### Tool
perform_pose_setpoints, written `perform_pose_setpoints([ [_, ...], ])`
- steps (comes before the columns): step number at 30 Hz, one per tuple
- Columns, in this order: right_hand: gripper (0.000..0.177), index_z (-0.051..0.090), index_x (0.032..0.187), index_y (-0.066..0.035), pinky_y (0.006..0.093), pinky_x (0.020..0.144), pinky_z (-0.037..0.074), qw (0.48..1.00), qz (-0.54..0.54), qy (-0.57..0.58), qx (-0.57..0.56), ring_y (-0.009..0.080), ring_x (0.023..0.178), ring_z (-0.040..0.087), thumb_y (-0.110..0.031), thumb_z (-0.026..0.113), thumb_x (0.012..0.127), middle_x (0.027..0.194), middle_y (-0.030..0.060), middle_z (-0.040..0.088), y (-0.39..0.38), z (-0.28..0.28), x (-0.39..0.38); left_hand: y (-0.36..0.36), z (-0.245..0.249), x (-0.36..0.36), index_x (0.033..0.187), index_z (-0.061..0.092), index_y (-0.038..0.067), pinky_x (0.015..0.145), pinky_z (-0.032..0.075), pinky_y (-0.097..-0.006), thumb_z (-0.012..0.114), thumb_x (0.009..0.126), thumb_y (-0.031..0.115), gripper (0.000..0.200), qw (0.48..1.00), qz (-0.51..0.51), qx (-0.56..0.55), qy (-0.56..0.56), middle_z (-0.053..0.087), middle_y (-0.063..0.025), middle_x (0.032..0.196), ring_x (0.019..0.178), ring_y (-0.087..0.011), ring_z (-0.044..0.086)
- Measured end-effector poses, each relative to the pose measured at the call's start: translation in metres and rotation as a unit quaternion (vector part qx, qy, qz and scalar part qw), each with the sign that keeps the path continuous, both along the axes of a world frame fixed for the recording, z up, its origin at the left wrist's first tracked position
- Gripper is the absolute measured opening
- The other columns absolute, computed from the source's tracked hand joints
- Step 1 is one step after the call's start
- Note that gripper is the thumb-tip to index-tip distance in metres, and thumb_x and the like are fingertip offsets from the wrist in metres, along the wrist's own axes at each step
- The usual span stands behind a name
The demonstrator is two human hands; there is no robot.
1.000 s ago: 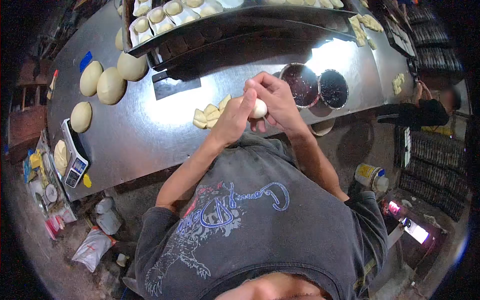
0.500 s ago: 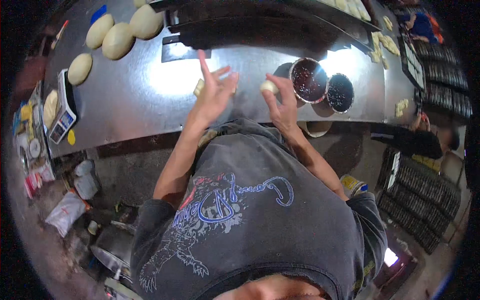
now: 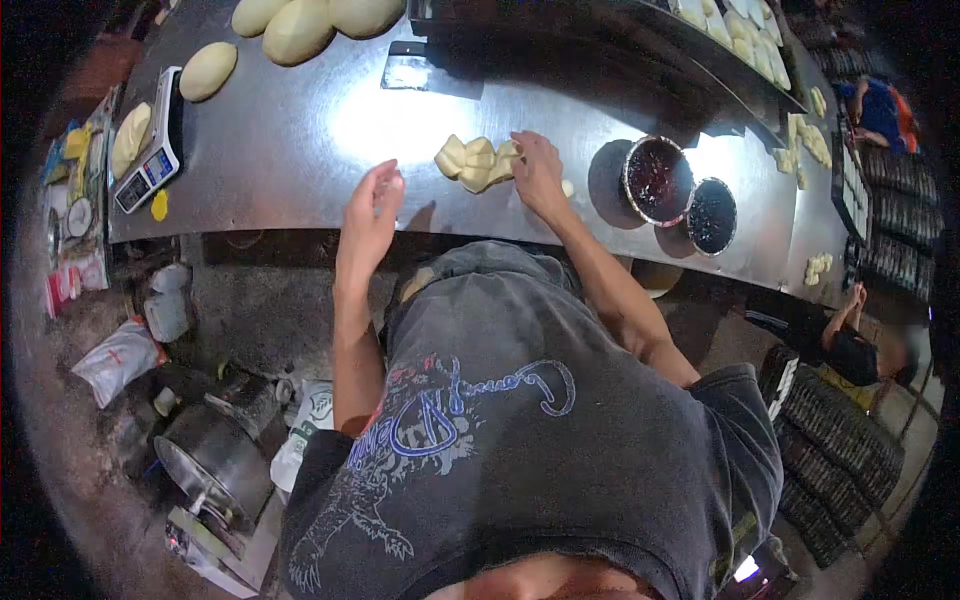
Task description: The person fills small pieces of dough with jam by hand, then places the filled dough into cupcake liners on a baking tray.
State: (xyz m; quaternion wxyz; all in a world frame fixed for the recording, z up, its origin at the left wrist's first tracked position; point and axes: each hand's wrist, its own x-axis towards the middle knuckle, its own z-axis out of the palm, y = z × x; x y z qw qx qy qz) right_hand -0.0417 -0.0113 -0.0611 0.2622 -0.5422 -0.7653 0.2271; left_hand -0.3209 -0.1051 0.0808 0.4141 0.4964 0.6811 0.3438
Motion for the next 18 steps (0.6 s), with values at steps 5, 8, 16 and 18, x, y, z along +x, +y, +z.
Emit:
perform_pose_setpoints([
  [5,0.045,0.061,0.127,-0.004,0.0479,0.100,0.044,0.994,0.034,-0.087,-0.049,0.0401,0.114,0.057,-0.017,0.068,0.084,0.120,0.0200,0.063,0.027,-0.020,-0.009,-0.006,-0.013,-0.010,0.139,0.055,0.004,0.098,0.048,-0.0363,0.051,0.106,0.032,0.043,0.998,-0.056,0.012,0.004,0.066,-0.0146,0.129,0.115,-0.0205,0.063],
  [8,0.045,0.063,0.124,-0.007,0.0465,0.092,0.050,0.983,0.037,-0.109,-0.141,0.0353,0.109,0.060,-0.024,0.073,0.083,0.120,0.0184,0.063,0.025,-0.007,-0.003,-0.002,-0.007,-0.014,0.139,0.054,0.003,0.098,0.049,-0.0380,0.053,0.106,0.030,0.043,0.997,-0.074,0.030,0.016,0.066,-0.0151,0.129,0.115,-0.0223,0.063],
  [16,0.040,0.073,0.097,-0.002,0.0350,0.079,0.052,0.987,-0.138,-0.076,0.026,0.0209,0.087,0.064,-0.039,0.077,0.086,0.090,0.0117,0.068,0.018,0.033,0.053,0.014,0.010,0.002,0.138,0.055,0.002,0.096,0.050,-0.0378,0.057,0.103,0.026,0.042,0.989,-0.140,0.046,0.024,0.066,-0.0174,0.125,0.113,-0.0247,0.065],
  [18,0.041,0.069,0.103,-0.001,0.0344,0.080,0.052,0.966,-0.164,0.146,-0.133,0.0192,0.089,0.063,-0.040,0.072,0.091,0.093,0.0098,0.068,0.029,0.044,0.063,0.026,0.010,0.015,0.137,0.055,0.002,0.095,0.050,-0.0373,0.057,0.103,0.027,0.042,0.983,-0.169,0.069,0.022,0.067,-0.0174,0.124,0.112,-0.0247,0.065],
])
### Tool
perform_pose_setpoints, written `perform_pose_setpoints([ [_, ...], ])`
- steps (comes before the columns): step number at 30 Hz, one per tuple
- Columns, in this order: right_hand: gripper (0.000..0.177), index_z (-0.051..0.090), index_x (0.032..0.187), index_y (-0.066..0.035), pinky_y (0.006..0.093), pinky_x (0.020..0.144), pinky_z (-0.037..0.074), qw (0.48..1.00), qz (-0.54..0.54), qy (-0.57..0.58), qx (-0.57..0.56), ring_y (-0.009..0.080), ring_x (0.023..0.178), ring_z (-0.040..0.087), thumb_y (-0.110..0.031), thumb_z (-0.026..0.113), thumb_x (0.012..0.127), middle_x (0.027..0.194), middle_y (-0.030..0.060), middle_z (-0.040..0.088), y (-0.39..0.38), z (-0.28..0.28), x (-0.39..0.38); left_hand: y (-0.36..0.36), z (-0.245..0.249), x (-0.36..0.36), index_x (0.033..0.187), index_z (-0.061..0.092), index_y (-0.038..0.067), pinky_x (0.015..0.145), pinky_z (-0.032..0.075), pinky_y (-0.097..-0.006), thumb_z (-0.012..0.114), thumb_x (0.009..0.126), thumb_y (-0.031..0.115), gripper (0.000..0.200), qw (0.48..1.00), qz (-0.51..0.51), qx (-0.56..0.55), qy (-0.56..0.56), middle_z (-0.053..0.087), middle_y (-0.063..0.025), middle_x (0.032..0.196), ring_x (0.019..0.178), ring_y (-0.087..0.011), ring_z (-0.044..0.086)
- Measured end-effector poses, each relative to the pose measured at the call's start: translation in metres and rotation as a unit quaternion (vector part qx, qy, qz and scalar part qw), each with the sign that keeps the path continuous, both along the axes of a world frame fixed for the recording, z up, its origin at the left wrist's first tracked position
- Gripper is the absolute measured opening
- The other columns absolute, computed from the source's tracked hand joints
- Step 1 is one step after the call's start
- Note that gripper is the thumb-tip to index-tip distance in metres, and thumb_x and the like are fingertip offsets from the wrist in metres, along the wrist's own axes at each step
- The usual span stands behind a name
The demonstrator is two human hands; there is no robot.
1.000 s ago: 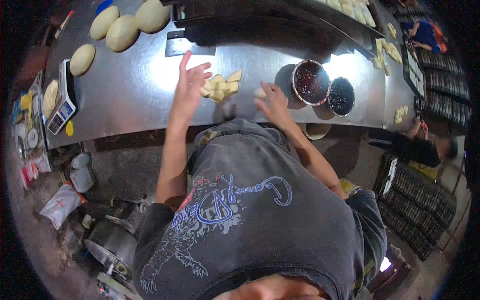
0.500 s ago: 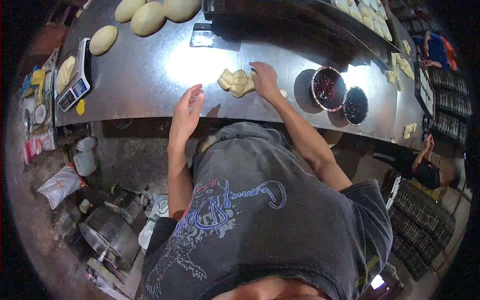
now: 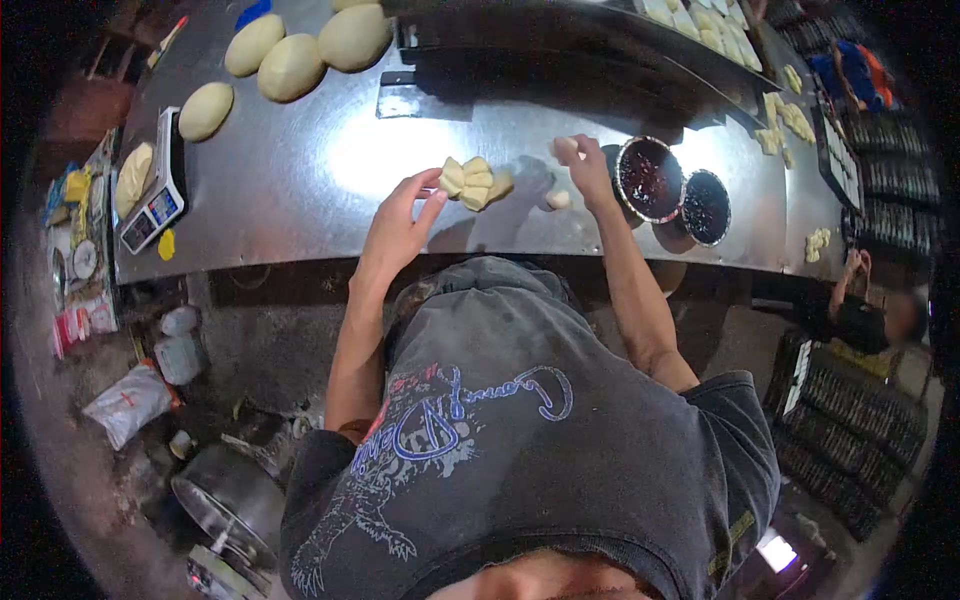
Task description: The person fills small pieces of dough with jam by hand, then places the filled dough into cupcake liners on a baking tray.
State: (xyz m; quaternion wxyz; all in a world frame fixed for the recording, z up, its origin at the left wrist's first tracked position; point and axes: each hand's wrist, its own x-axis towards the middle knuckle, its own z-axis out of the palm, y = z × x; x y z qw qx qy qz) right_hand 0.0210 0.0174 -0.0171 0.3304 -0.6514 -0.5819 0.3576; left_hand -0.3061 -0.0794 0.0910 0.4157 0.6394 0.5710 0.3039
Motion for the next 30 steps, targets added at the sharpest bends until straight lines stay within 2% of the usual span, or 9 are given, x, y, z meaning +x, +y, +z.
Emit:
perform_pose_setpoints([
  [5,0.037,0.061,0.119,-0.002,0.0341,0.088,0.052,0.974,0.090,0.199,-0.057,0.0176,0.096,0.064,-0.032,0.066,0.098,0.105,0.0092,0.068,-0.011,0.082,-0.029,0.038,-0.018,0.052,0.146,0.045,0.004,0.100,0.048,-0.0389,0.056,0.104,0.029,0.050,0.995,-0.029,0.050,-0.084,0.059,-0.0174,0.134,0.121,-0.0246,0.058],
  [9,0.043,0.059,0.130,-0.005,0.0351,0.087,0.053,0.941,0.148,0.302,0.034,0.0241,0.102,0.066,-0.022,0.071,0.093,0.119,0.0138,0.065,-0.046,0.105,-0.074,0.057,0.012,0.100,0.158,0.019,0.010,0.105,0.045,-0.0394,0.036,0.107,0.053,0.070,0.916,0.035,-0.048,-0.397,0.046,-0.0203,0.146,0.127,-0.0304,0.052],
  [10,0.041,0.060,0.128,-0.004,0.0355,0.087,0.053,0.955,0.134,0.258,0.067,0.0257,0.102,0.066,-0.020,0.072,0.092,0.121,0.0153,0.064,-0.054,0.117,-0.079,0.064,0.007,0.107,0.159,0.015,0.015,0.109,0.043,-0.0412,0.020,0.104,0.063,0.073,0.931,0.019,-0.026,-0.363,0.047,-0.0161,0.147,0.131,-0.0278,0.048],
  [14,0.033,0.066,0.119,-0.003,0.0371,0.086,0.054,0.972,0.069,0.132,0.182,0.0313,0.101,0.067,-0.013,0.072,0.089,0.126,0.0204,0.061,-0.063,0.146,-0.064,0.067,0.023,0.134,0.160,0.010,0.015,0.112,0.037,-0.0452,0.024,0.106,0.059,0.071,0.909,-0.004,-0.009,-0.416,0.036,-0.0157,0.155,0.139,-0.0296,0.038],
  [16,0.022,0.069,0.111,0.000,0.0365,0.086,0.055,0.959,0.023,0.013,0.283,0.0272,0.099,0.067,-0.009,0.071,0.091,0.125,0.0192,0.060,-0.057,0.147,-0.043,0.067,0.032,0.148,0.159,0.012,0.011,0.114,0.033,-0.0475,0.028,0.107,0.054,0.070,0.948,-0.006,0.108,-0.301,0.035,-0.0149,0.156,0.140,-0.0308,0.037],
  [21,0.021,0.066,0.113,0.001,0.0297,0.087,0.054,0.892,-0.093,0.436,0.068,0.0159,0.102,0.064,-0.010,0.070,0.095,0.119,0.0092,0.062,-0.058,0.147,-0.011,0.078,0.049,0.177,0.147,0.045,0.008,0.121,0.009,-0.0485,0.036,0.106,0.049,0.059,0.901,-0.116,0.414,-0.056,0.050,-0.0096,0.148,0.140,-0.0282,0.038],
  [22,0.024,0.065,0.116,0.000,0.0289,0.087,0.053,0.875,-0.095,0.473,0.047,0.0152,0.102,0.064,-0.009,0.070,0.094,0.117,0.0078,0.062,-0.064,0.152,-0.008,0.077,0.056,0.190,0.127,0.065,0.011,0.121,0.005,-0.0482,0.033,0.107,0.049,0.054,0.894,-0.109,0.430,-0.069,0.063,-0.0035,0.134,0.136,-0.0228,0.045],
  [26,0.033,0.060,0.125,-0.006,0.0268,0.090,0.050,0.791,-0.071,0.605,-0.052,0.0112,0.104,0.062,-0.008,0.071,0.094,0.114,0.0017,0.064,-0.078,0.159,0.007,0.090,0.041,0.218,0.110,0.074,0.014,0.122,0.004,-0.0512,0.035,0.105,0.056,0.057,0.866,-0.143,0.471,-0.091,0.074,-0.0003,0.107,0.114,-0.0199,0.063],
  [30,0.033,0.056,0.128,-0.008,0.0284,0.086,0.053,0.728,-0.061,0.674,-0.107,0.0112,0.101,0.063,-0.013,0.066,0.097,0.114,0.0018,0.064,-0.083,0.152,0.043,0.097,0.015,0.244,0.118,0.068,0.014,0.123,0.005,-0.0525,0.053,0.097,0.059,0.052,0.847,-0.205,0.455,-0.186,0.072,-0.0037,0.111,0.117,-0.0232,0.063],
])
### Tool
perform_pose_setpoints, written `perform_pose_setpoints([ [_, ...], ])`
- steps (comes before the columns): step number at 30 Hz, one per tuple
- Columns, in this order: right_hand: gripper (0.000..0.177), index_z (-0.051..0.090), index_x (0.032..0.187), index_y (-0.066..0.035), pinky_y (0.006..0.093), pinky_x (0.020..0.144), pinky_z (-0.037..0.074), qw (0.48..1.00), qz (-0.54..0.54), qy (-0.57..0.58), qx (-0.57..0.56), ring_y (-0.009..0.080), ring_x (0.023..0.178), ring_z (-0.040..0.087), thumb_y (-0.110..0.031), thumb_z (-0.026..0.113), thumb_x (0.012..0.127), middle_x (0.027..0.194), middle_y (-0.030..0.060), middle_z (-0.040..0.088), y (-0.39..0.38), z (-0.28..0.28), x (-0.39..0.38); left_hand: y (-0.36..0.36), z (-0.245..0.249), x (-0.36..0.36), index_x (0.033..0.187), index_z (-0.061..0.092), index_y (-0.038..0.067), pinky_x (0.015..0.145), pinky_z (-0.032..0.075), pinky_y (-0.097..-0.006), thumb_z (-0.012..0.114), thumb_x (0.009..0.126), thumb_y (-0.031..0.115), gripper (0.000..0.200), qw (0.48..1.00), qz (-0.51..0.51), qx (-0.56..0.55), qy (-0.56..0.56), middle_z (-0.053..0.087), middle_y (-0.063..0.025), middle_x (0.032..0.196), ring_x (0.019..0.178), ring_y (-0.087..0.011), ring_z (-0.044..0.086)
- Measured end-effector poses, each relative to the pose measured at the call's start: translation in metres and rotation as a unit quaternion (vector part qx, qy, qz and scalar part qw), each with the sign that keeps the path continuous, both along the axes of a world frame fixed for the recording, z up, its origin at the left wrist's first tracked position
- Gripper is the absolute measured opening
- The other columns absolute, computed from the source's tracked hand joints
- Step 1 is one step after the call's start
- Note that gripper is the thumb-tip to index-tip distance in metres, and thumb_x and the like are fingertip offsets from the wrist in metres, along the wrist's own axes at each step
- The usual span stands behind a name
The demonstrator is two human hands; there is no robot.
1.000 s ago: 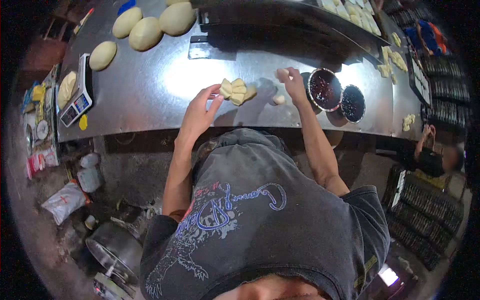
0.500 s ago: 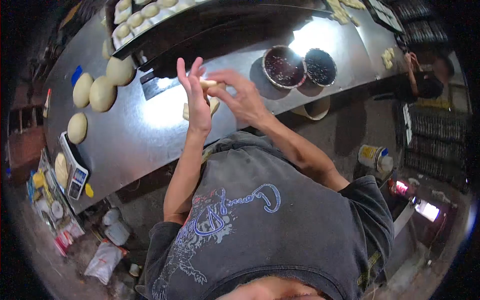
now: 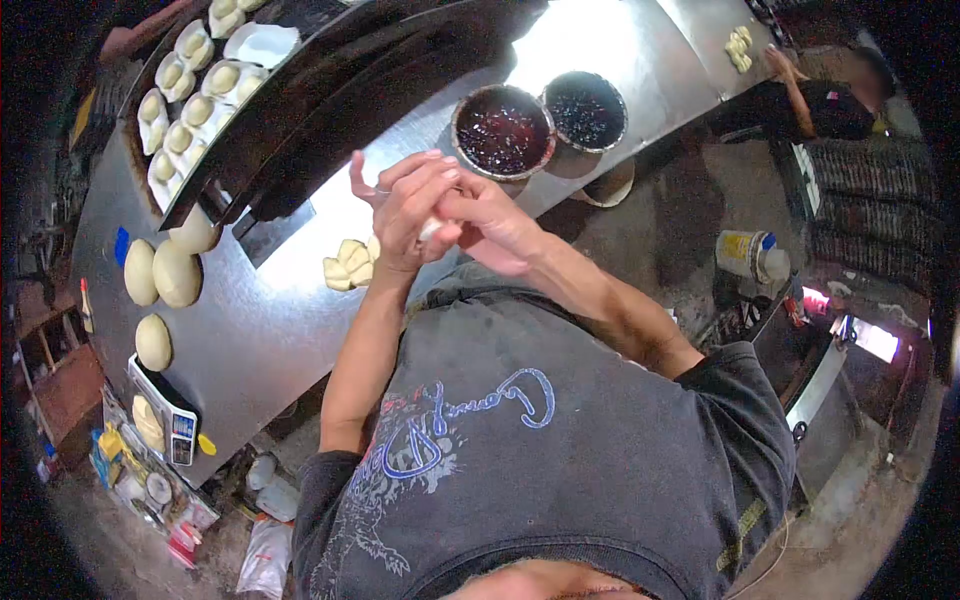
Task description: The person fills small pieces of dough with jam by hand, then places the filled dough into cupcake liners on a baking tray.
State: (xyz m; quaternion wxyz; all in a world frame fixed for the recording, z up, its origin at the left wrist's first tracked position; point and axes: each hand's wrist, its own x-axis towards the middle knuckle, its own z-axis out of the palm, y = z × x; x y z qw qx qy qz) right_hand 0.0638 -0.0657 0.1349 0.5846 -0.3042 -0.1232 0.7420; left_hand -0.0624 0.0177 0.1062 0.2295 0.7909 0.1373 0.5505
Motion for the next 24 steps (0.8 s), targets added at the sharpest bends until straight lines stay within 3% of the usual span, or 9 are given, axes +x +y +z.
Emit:
perform_pose_setpoints([
  [4,0.024,0.059,0.122,-0.008,0.0303,0.079,0.056,0.994,0.054,-0.082,-0.050,0.0117,0.096,0.065,-0.016,0.060,0.099,0.109,0.0028,0.065,0.003,-0.022,0.049,-0.015,-0.021,0.032,0.138,0.050,0.015,0.122,0.008,-0.0540,0.071,0.079,0.066,0.081,0.994,-0.049,-0.051,0.084,0.056,-0.0131,0.139,0.131,-0.0292,0.052],
  [7,0.021,0.060,0.113,-0.004,0.0336,0.074,0.053,0.962,0.102,-0.255,-0.002,0.0108,0.094,0.064,-0.019,0.061,0.098,0.095,0.0004,0.066,0.016,-0.064,0.097,-0.021,-0.044,0.043,0.152,0.037,0.013,0.119,0.018,-0.0540,0.074,0.085,0.050,0.086,0.970,-0.062,-0.158,0.172,0.046,-0.0164,0.149,0.137,-0.0374,0.043],
  [10,0.018,0.055,0.108,-0.002,0.0470,0.071,0.052,0.785,0.122,-0.607,0.034,0.0314,0.089,0.069,-0.018,0.056,0.100,0.094,0.0145,0.069,0.027,-0.083,0.126,-0.021,-0.064,0.027,0.158,0.025,0.012,0.114,0.033,-0.0479,0.073,0.090,0.038,0.086,0.896,-0.020,-0.270,0.353,0.049,-0.0206,0.148,0.133,-0.0389,0.049],
  [12,0.016,0.052,0.107,-0.001,0.0535,0.072,0.050,0.624,0.148,-0.767,0.026,0.0446,0.088,0.068,-0.016,0.052,0.100,0.095,0.0246,0.068,0.029,-0.093,0.132,-0.011,-0.065,0.009,0.154,0.034,0.008,0.108,0.041,-0.0444,0.068,0.094,0.034,0.073,0.829,-0.070,-0.423,0.358,0.057,-0.0204,0.140,0.127,-0.0346,0.055],
  [13,0.016,0.051,0.107,-0.001,0.0541,0.074,0.049,0.627,0.142,-0.765,0.049,0.0470,0.091,0.065,-0.016,0.050,0.101,0.095,0.0275,0.066,0.027,-0.105,0.132,-0.007,-0.063,0.002,0.152,0.038,0.007,0.105,0.044,-0.0426,0.066,0.097,0.032,0.066,0.787,-0.092,-0.495,0.355,0.060,-0.0203,0.135,0.124,-0.0324,0.059],
  [16,0.020,0.049,0.107,0.002,0.0574,0.081,0.046,0.653,0.183,-0.734,0.037,0.0511,0.097,0.062,-0.017,0.046,0.103,0.093,0.0328,0.064,0.019,-0.131,0.123,-0.006,-0.061,-0.009,0.141,0.053,0.002,0.099,0.049,-0.0377,0.061,0.100,0.029,0.049,0.839,-0.011,-0.455,0.300,0.066,-0.0203,0.126,0.114,-0.0292,0.064],
  [19,0.019,0.050,0.103,0.002,0.0589,0.077,0.048,0.638,0.132,-0.753,0.089,0.0531,0.089,0.062,-0.016,0.050,0.100,0.095,0.0343,0.064,0.025,-0.136,0.119,-0.001,-0.055,-0.011,0.136,0.057,0.001,0.100,0.048,-0.0366,0.060,0.101,0.027,0.044,0.831,0.034,-0.499,0.242,0.066,-0.0184,0.125,0.114,-0.0261,0.064],
  [23,0.033,0.054,0.106,0.003,0.0493,0.077,0.051,0.775,0.144,-0.615,-0.034,0.0364,0.091,0.067,-0.030,0.053,0.102,0.096,0.0218,0.068,0.049,-0.136,0.138,0.006,-0.044,-0.003,0.136,0.056,0.001,0.101,0.047,-0.0356,0.056,0.103,0.022,0.040,0.832,0.032,-0.527,0.173,0.067,-0.0151,0.125,0.115,-0.0225,0.063],
  [24,0.034,0.058,0.111,-0.001,0.0413,0.078,0.053,0.846,0.167,-0.495,-0.106,0.0236,0.090,0.066,-0.034,0.054,0.104,0.099,0.0098,0.069,0.056,-0.138,0.141,0.007,-0.038,0.001,0.137,0.056,0.001,0.101,0.047,-0.0356,0.056,0.103,0.022,0.039,0.831,0.021,-0.530,0.167,0.067,-0.0148,0.125,0.115,-0.0222,0.063],
])
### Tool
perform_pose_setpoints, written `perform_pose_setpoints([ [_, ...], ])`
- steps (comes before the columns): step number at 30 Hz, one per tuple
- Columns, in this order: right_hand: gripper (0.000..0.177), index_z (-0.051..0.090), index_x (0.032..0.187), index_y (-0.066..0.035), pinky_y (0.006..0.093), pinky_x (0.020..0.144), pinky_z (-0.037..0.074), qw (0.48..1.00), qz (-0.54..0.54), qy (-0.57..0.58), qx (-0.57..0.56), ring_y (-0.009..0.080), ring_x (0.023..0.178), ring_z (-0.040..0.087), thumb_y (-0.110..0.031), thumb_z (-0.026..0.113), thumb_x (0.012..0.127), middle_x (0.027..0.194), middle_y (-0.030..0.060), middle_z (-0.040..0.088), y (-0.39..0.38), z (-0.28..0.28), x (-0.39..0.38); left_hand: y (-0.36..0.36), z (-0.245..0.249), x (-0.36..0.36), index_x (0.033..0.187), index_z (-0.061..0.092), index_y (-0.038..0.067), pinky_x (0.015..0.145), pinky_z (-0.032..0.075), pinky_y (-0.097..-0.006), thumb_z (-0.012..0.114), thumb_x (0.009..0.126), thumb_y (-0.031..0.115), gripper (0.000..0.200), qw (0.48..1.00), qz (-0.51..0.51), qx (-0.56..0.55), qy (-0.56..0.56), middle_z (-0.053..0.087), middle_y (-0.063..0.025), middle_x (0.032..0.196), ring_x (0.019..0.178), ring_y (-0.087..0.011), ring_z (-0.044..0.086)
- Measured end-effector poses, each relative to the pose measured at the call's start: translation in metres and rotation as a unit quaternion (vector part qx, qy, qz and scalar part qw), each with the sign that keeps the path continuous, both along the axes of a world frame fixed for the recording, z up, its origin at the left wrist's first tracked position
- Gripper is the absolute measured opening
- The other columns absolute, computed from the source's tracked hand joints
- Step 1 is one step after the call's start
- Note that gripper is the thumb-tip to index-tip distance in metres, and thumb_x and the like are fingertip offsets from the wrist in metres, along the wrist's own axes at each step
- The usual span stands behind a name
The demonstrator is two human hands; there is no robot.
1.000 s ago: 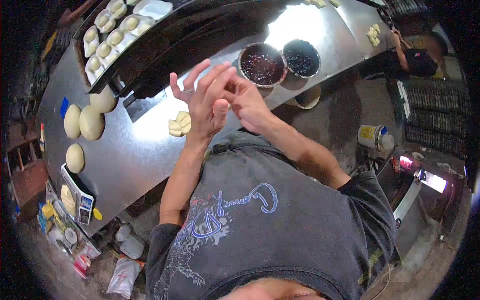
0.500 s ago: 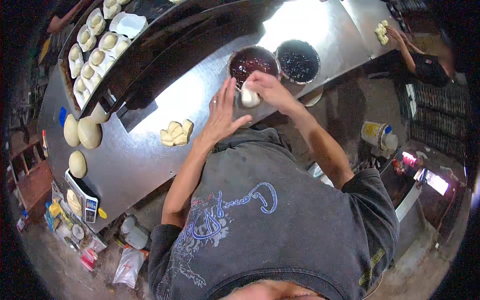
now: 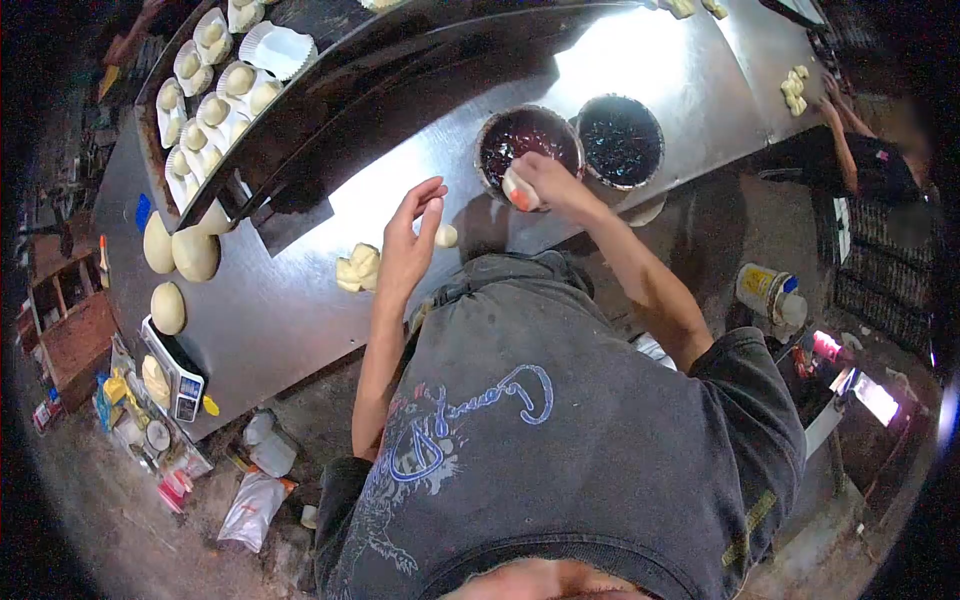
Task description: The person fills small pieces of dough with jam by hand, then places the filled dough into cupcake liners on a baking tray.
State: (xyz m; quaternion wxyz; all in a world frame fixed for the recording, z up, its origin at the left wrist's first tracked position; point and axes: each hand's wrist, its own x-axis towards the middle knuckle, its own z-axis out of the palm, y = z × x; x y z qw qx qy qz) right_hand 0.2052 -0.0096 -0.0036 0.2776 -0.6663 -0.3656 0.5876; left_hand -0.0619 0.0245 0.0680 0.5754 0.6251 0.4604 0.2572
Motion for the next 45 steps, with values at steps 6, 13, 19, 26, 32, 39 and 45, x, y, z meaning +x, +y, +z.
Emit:
perform_pose_setpoints([
  [6,0.032,0.060,0.119,-0.008,0.0345,0.091,0.053,0.850,-0.146,0.506,0.013,0.0190,0.103,0.065,-0.036,0.048,0.107,0.112,0.0053,0.067,0.015,0.082,-0.022,-0.002,0.026,0.023,0.139,0.054,0.001,0.101,0.046,-0.0341,0.056,0.103,0.019,0.040,0.997,-0.039,0.045,-0.056,0.067,-0.0136,0.124,0.115,-0.0204,0.062],
  [13,0.053,0.043,0.143,-0.004,0.0365,0.111,0.042,0.828,-0.130,0.504,0.207,0.0238,0.126,0.055,-0.004,0.062,0.094,0.136,0.0115,0.055,0.003,0.133,-0.084,-0.013,0.062,0.017,0.130,0.061,-0.003,0.088,0.048,-0.0278,0.060,0.103,0.019,0.034,0.993,0.075,0.031,-0.089,0.068,-0.0066,0.111,0.100,-0.0131,0.061],
  [19,0.033,0.055,0.130,-0.004,0.0234,0.072,0.051,0.947,-0.032,0.189,0.259,0.0075,0.083,0.059,-0.014,0.064,0.099,0.100,0.0013,0.063,-0.012,0.147,-0.114,-0.019,0.061,-0.006,0.125,0.063,-0.003,0.079,0.047,-0.0251,0.060,0.103,0.031,0.040,0.981,0.117,0.048,-0.150,0.063,-0.0052,0.109,0.090,-0.0096,0.057],
  [26,0.018,0.065,0.108,-0.007,0.0194,0.056,0.038,0.954,-0.011,0.283,0.104,0.0047,0.063,0.051,-0.024,0.061,0.102,0.075,-0.0029,0.059,-0.024,0.155,-0.123,-0.035,0.074,-0.056,0.111,0.075,0.007,0.084,0.046,-0.0308,0.070,0.094,0.025,0.026,0.977,0.063,0.158,-0.129,0.061,-0.0045,0.105,0.100,-0.0164,0.056],
  [32,0.037,0.065,0.128,-0.003,0.0234,0.078,0.046,0.955,0.045,0.182,0.231,0.0079,0.091,0.053,-0.017,0.069,0.094,0.105,0.0032,0.056,-0.024,0.177,-0.171,-0.043,0.077,-0.093,0.094,0.075,0.003,0.075,0.044,-0.0254,0.075,0.090,0.021,0.019,0.982,0.100,0.127,-0.102,0.059,-0.0018,0.095,0.085,-0.0107,0.053],
  [39,0.018,0.072,0.103,-0.003,0.0241,0.070,0.044,0.919,0.121,0.019,0.374,0.0099,0.077,0.050,-0.016,0.073,0.091,0.095,0.0031,0.055,-0.032,0.183,-0.221,-0.054,0.067,-0.119,0.098,0.067,0.005,0.064,0.039,-0.0237,0.062,0.102,0.031,0.027,0.952,0.219,0.067,-0.204,0.056,0.0001,0.085,0.074,-0.0074,0.047],
  [45,0.023,0.065,0.105,-0.003,0.0275,0.067,0.046,0.884,0.175,0.024,0.433,0.0117,0.077,0.056,-0.007,0.078,0.086,0.091,0.0045,0.059,-0.044,0.199,-0.256,-0.041,0.091,-0.139,0.104,0.067,0.000,0.057,0.046,-0.0235,0.044,0.104,0.058,0.062,0.960,0.141,-0.074,-0.230,0.068,-0.0049,0.084,0.068,-0.0096,0.060],
])
